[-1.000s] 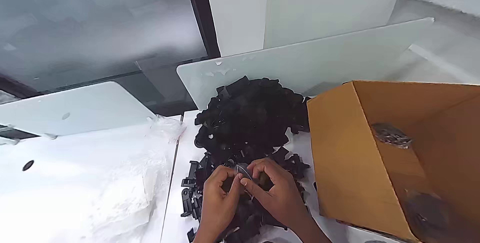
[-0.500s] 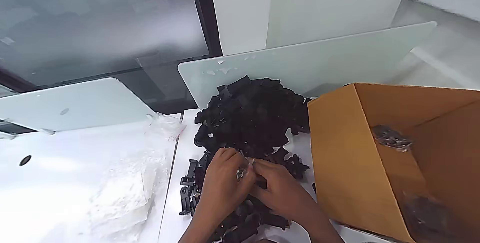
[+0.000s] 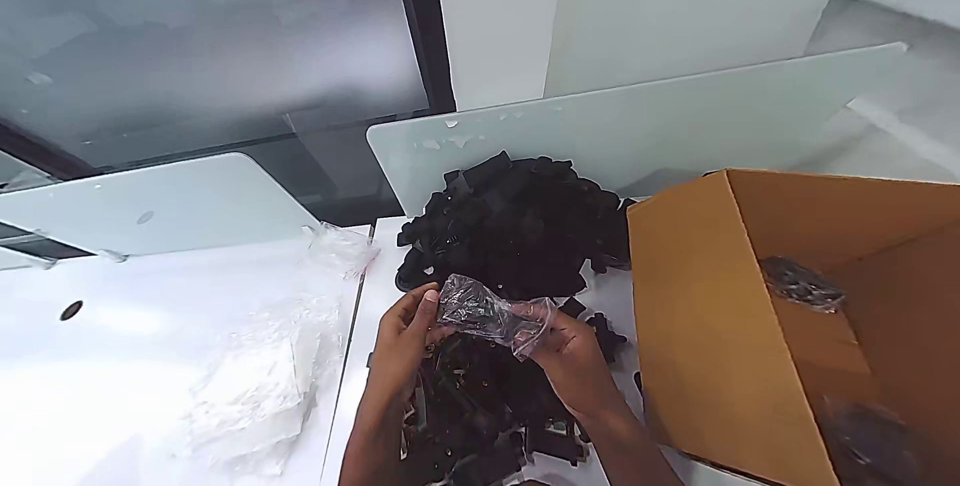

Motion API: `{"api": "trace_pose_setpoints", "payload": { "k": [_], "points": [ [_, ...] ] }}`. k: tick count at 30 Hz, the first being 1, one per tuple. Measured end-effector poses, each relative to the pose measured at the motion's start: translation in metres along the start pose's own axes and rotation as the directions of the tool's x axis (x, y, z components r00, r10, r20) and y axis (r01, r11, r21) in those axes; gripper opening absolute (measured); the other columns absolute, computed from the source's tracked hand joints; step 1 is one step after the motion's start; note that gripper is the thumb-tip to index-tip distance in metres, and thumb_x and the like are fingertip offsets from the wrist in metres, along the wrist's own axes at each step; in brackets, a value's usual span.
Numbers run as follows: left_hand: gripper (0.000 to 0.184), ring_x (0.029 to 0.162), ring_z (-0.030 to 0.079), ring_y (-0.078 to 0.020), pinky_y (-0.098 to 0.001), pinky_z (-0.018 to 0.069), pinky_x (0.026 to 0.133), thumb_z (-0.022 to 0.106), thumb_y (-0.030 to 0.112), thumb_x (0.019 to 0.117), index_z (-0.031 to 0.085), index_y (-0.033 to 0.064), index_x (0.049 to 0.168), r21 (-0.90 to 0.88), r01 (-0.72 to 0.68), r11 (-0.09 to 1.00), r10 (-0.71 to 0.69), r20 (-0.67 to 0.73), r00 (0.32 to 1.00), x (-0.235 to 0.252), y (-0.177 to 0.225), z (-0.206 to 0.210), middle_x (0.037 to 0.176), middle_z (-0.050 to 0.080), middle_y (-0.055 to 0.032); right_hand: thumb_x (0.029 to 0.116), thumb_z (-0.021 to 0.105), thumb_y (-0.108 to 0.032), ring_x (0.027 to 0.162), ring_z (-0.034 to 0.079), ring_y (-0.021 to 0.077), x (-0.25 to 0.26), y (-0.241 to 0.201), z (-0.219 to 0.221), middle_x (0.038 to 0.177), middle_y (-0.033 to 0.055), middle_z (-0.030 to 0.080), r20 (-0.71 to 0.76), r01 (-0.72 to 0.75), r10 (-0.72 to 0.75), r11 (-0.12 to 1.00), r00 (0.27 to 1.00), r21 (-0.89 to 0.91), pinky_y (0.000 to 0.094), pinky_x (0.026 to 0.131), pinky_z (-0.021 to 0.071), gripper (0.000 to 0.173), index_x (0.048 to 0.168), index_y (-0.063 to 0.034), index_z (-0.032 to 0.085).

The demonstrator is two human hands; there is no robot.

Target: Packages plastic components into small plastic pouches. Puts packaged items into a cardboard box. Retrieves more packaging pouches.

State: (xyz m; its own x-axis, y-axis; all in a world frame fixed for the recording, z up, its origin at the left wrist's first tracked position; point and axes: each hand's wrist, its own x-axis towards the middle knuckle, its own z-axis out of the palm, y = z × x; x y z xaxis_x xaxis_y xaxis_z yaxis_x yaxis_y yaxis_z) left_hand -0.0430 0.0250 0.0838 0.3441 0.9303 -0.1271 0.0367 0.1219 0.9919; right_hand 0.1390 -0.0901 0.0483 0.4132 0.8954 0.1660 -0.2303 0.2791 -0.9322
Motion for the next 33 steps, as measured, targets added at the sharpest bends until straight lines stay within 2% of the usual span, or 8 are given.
{"api": "trace_pose_setpoints", "payload": {
  "k": [4, 7, 9, 12, 16, 24, 28, 33],
  "points": [
    [0.023, 0.079, 0.074, -0.0215, -0.0393, 0.0653, 0.073, 0.050, 0.008, 0.1061, 0.069, -0.0046, 0.103, -0.135, -0.032, 0.990, 0.038, 0.041, 0.998, -0.001, 0.002, -0.002, 0.093, 0.073, -0.0125, 0.0921, 0.061, 0.005, 0.099, 0.072, 0.0098, -0.002, 0.005, -0.002, 0.116, 0.0068, 0.074, 0.056, 0.067, -0.058, 0.982, 0.997, -0.178, 0.0268, 0.088, 0.0617, 0.033, 0.124, 0.0034, 0.067],
    [0.019, 0.080, 0.073, -0.0188, -0.0371, 0.0652, 0.073, 0.055, 0.007, 0.1042, 0.070, -0.0037, 0.102, -0.075, -0.096, 0.992, 0.096, -0.014, 0.995, 0.001, 0.004, -0.001, 0.092, 0.073, -0.0102, 0.0952, 0.060, -0.010, 0.108, 0.069, 0.0059, 0.000, 0.015, -0.008, 0.120, 0.0086, 0.072, 0.132, 0.299, -0.277, 0.738, 0.952, -0.605, 0.0201, 0.093, 0.0569, 0.029, 0.120, -0.0015, 0.073],
    [0.018, 0.080, 0.072, -0.0158, -0.0337, 0.0646, 0.070, 0.055, 0.008, 0.1043, 0.070, -0.0022, 0.103, -0.047, -0.127, 0.991, 0.125, -0.048, 0.991, 0.002, 0.003, 0.000, 0.093, 0.072, -0.0079, 0.1004, 0.058, -0.018, 0.123, 0.065, 0.0168, 0.001, 0.019, -0.011, 0.133, 0.0122, 0.067, 0.200, 0.378, -0.347, 0.578, 0.916, -0.723, 0.0294, 0.105, 0.0526, 0.028, 0.120, -0.0065, 0.075],
    [0.018, 0.077, 0.073, -0.0163, -0.0336, 0.0650, 0.067, 0.054, 0.008, 0.1051, 0.068, -0.0027, 0.104, -0.019, -0.177, 0.984, 0.174, -0.111, 0.978, 0.006, -0.003, 0.003, 0.090, 0.072, -0.0079, 0.1012, 0.060, -0.022, 0.128, 0.059, 0.0235, 0.000, 0.019, -0.011, 0.141, 0.0151, 0.062, 0.226, 0.439, -0.428, 0.507, 0.875, -0.742, 0.0329, 0.107, 0.0499, 0.024, 0.112, -0.0095, 0.078],
    [0.019, 0.070, 0.071, -0.0163, -0.0332, 0.0645, 0.063, 0.051, 0.009, 0.1063, 0.065, -0.0028, 0.102, -0.009, -0.221, 0.975, 0.215, -0.202, 0.955, 0.008, -0.014, 0.008, 0.085, 0.069, -0.0077, 0.0973, 0.063, -0.017, 0.109, 0.063, 0.0128, -0.002, 0.016, -0.005, 0.134, 0.0153, 0.063, 0.123, 0.452, -0.522, 0.569, 0.844, -0.687, 0.0228, 0.093, 0.0534, 0.017, 0.100, -0.0078, 0.078],
    [0.020, 0.081, 0.071, -0.0163, -0.0377, 0.0643, 0.074, 0.038, 0.016, 0.1106, 0.053, 0.0023, 0.110, -0.223, -0.192, 0.956, 0.180, -0.072, 0.981, 0.004, -0.014, 0.014, 0.093, 0.066, -0.0057, 0.1016, 0.063, -0.023, 0.099, 0.061, 0.0050, -0.004, 0.010, -0.006, 0.103, 0.0082, 0.064, 0.083, 0.458, -0.572, 0.553, 0.816, -0.696, 0.0143, 0.089, 0.0508, 0.021, 0.111, -0.0091, 0.076],
    [0.015, 0.084, 0.072, -0.0162, -0.0374, 0.0635, 0.079, 0.052, 0.010, 0.1050, 0.061, -0.0011, 0.110, -0.303, -0.133, 0.944, 0.126, -0.043, 0.991, 0.002, -0.013, 0.016, 0.095, 0.069, -0.0077, 0.1021, 0.061, -0.019, 0.097, 0.064, 0.0075, -0.005, 0.010, -0.007, 0.100, 0.0094, 0.068, 0.095, 0.442, -0.587, 0.483, 0.804, -0.756, 0.0149, 0.089, 0.0515, 0.020, 0.108, -0.0065, 0.076],
    [0.010, 0.087, 0.072, -0.0152, -0.0346, 0.0625, 0.084, 0.057, 0.003, 0.1016, 0.065, -0.0007, 0.106, -0.390, -0.161, 0.907, 0.139, -0.084, 0.987, -0.002, -0.014, 0.022, 0.096, 0.072, -0.0075, 0.1012, 0.063, -0.023, 0.103, 0.061, 0.0122, -0.005, 0.013, -0.007, 0.105, 0.0101, 0.065, 0.068, 0.404, -0.610, 0.434, 0.790, -0.805, 0.0197, 0.093, 0.0495, 0.019, 0.110, -0.0109, 0.076]
  ]
}}
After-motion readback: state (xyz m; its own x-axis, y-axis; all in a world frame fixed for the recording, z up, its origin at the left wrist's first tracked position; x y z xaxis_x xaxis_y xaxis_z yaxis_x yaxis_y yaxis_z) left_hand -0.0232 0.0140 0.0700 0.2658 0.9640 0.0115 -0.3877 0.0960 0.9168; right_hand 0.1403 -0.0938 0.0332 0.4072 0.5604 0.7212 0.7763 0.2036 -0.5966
